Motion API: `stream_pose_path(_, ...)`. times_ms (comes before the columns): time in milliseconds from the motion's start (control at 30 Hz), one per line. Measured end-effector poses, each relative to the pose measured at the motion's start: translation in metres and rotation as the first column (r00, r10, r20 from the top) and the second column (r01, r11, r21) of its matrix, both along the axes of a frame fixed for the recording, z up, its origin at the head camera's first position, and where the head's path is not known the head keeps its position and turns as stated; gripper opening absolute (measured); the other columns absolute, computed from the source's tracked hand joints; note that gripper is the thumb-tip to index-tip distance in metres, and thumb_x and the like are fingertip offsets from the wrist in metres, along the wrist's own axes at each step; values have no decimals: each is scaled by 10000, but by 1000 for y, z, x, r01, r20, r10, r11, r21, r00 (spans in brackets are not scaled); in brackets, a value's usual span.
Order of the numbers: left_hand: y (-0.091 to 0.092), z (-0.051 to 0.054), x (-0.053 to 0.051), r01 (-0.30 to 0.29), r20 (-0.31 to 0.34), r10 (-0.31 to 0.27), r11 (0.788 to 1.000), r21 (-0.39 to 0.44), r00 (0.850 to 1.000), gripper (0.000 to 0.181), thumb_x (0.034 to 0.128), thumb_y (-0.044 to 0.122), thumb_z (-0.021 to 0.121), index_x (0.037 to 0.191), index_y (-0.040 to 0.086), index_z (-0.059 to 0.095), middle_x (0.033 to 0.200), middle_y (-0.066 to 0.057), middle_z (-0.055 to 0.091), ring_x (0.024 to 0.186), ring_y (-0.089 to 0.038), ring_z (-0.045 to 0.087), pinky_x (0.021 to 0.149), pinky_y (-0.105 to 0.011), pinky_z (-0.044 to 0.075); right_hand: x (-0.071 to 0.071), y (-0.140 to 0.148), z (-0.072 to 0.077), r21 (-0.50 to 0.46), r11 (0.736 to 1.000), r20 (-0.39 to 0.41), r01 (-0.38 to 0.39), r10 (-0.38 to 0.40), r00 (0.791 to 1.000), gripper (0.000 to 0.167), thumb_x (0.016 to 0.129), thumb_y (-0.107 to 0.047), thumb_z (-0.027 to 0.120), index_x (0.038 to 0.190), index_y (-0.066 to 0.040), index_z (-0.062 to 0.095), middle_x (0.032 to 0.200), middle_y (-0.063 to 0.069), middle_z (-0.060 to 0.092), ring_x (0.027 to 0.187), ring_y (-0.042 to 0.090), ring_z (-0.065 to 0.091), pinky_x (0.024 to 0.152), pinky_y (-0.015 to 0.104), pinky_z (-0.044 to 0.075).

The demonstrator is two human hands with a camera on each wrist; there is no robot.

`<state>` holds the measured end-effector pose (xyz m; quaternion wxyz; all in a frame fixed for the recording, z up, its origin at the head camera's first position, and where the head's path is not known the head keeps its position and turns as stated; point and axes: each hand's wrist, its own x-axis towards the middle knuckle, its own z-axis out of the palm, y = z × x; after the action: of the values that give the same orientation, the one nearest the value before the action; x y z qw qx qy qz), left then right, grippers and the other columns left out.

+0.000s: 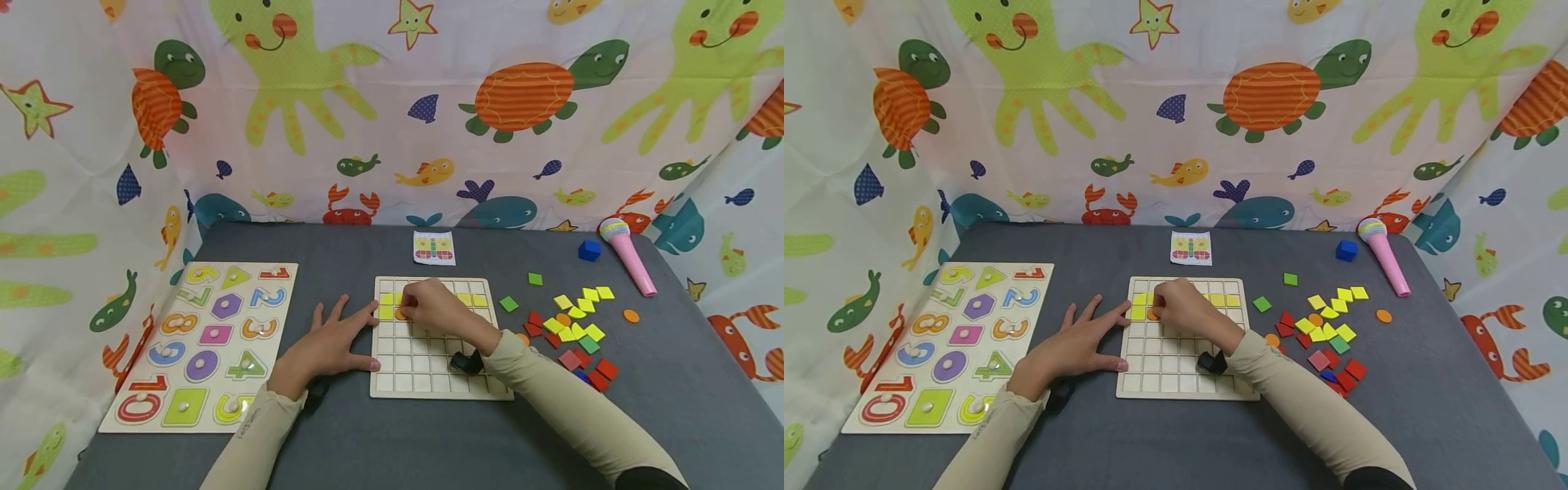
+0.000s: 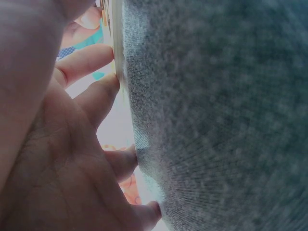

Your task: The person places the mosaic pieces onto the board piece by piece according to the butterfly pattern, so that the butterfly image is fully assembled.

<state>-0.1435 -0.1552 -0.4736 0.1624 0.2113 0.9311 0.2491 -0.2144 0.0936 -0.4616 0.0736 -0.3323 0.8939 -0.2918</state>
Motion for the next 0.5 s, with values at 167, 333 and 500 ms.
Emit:
stream_pose_path(167,0,-2,-1,-4,6,5,1000,-8,1000,1089,889,535,857,1729,214,245,1577,78,552,1629,-430,-12,1201,-737,-120,2,20,5,-58,998,54,6,-3,999,48,987,-36,750,973,-48,795,864,-38,731,736,102,627,720,326,562)
stream_pose_path(333,-1,-3,-1,-5,8,5,1000,-8,1000,1095,886,536,860,1731,217,241,1575,81,552,1631,-421,-17,1206,-726,-126,4,49,10,-95,995,80,10,-2,997,91,1002,-58,742,1071,-36,796,949,-24,742,824,130,645,759,363,562)
stream_pose_path(500,0,-2,-1,-5,9,5,1000,-5,1000,1095,884,531,864,1730,215,245,1577,78,549,1631,-421,-17,1204,-729,-129,6,84,15,-85,996,105,26,-17,994,213,996,-83,758,1195,-14,787,1120,63,767,988,255,675,873,490,575)
